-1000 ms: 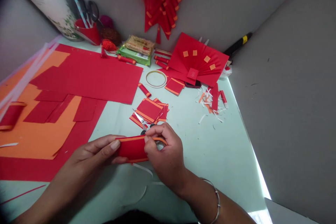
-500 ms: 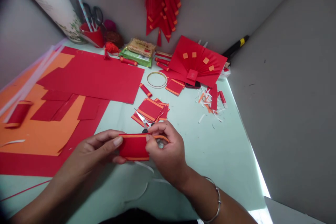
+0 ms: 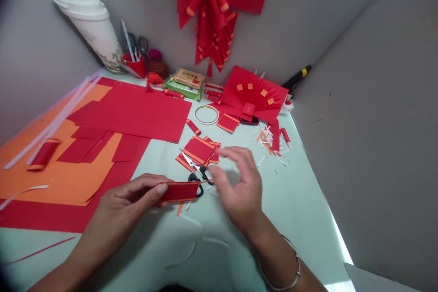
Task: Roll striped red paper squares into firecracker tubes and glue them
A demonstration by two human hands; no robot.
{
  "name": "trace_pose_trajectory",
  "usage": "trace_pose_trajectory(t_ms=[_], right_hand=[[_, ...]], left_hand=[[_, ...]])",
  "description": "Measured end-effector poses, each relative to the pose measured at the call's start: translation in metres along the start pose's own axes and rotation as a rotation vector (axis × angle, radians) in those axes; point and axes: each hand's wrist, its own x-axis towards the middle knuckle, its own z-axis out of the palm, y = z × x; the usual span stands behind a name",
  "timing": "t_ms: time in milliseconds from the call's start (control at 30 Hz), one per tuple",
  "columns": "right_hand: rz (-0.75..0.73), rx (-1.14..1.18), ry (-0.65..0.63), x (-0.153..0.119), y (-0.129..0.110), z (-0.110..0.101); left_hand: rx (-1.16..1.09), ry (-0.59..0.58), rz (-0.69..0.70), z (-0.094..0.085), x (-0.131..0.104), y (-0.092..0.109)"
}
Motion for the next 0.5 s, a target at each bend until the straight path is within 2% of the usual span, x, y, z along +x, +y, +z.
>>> trace_pose_trajectory(t_ms=[67, 167, 367, 500], right_hand=[[-0.143, -0.050, -0.174, -0.005, -0.009, 0.006], [-0.224, -0.087, -0.303, -0.012, -0.015, 0.018], [-0.198, -0.105, -0.411, -0.011, -0.011, 0.018], [-0.045, -0.033, -0.477, -0.003, -0.006, 0.010]], left_hand=[[0.053, -0.018, 0.089, 0.003, -0.002, 0.004], [0.108, -0.044, 0.145, 0.005, -0.004, 0.004], [0.127, -0.079, 0.144, 0.002, -0.006, 0.001], [0.093, -0.049, 0.084, -0.001, -0.004, 0.001]])
